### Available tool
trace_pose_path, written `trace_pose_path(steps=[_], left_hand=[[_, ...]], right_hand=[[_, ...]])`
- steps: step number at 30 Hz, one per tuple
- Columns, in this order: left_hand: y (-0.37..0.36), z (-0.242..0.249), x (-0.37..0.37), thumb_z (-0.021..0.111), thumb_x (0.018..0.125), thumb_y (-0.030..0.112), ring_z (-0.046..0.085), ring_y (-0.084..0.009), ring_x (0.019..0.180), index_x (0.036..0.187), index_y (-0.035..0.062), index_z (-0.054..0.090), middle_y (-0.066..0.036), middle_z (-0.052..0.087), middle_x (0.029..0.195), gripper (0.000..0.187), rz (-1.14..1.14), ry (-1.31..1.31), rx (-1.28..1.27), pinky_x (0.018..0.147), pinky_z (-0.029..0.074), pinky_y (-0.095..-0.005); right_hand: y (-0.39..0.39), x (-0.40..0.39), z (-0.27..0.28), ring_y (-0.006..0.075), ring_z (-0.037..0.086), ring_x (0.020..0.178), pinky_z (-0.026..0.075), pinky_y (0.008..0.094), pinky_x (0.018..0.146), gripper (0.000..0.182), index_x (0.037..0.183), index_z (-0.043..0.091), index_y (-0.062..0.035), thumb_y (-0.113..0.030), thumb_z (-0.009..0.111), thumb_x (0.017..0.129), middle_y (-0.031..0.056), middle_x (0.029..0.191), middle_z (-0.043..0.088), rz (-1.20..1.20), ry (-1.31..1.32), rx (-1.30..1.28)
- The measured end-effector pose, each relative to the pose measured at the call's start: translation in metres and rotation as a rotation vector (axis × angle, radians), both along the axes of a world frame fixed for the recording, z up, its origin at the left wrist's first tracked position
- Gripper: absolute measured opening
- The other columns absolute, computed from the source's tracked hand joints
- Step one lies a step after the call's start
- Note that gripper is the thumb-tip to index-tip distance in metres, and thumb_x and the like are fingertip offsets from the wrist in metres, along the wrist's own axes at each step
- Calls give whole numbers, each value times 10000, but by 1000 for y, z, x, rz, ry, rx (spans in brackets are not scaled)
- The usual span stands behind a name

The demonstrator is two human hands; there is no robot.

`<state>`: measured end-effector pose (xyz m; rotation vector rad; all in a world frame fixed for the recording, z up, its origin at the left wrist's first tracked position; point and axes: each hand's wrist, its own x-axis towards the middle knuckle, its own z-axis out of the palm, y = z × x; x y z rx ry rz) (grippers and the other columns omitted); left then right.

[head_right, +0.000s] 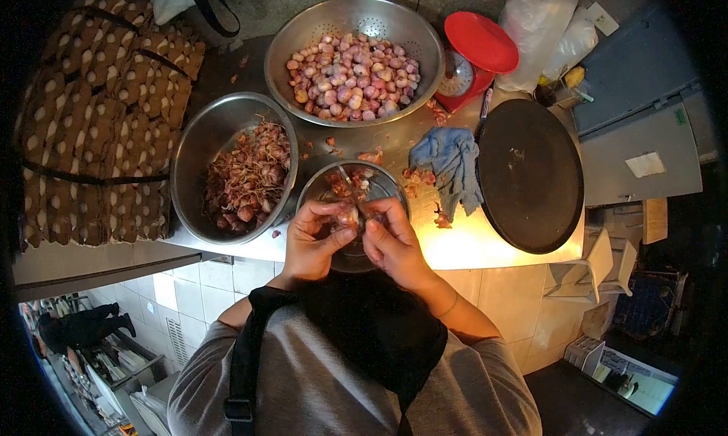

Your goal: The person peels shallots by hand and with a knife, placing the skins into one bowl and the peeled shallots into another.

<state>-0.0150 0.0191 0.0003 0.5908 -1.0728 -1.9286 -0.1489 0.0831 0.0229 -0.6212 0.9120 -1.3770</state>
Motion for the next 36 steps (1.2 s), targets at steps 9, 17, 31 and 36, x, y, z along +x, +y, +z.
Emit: trace_pose_path(steps=[9,17,31,36], left_hand=[[-10,10,-2,451,874,37,498,-169,1044,1199,35,425,-73,508,1125,325,-87,-62,235,866,449,-311],[-16,5,0,531,841,62,525,-162,990,1163,40,451,-83,513,1110,333,-128,-116,156,826,472,-311],[-25,16,11,512,862,139,516,-128,922,1210,115,415,-37,518,1080,362,-182,72,419,781,437,-277],[-24,8,14,523,857,150,516,-125,889,1154,102,442,-15,526,1010,311,-175,116,351,793,423,-277]], right_hand=[[-2,-8,8,63,232,337,208,186,317,178,1063,369,-162,-275,363,925,-5,487,302,42,-205,88],[-1,-8,8,59,263,384,212,186,344,187,1080,363,-154,-259,366,925,-6,515,320,82,-42,110],[2,-29,7,48,292,442,241,173,390,398,1287,294,-149,-249,395,916,-36,532,299,-25,109,125],[6,-21,4,48,321,487,269,171,446,467,1335,264,-61,-227,394,918,-43,567,331,69,152,99]])
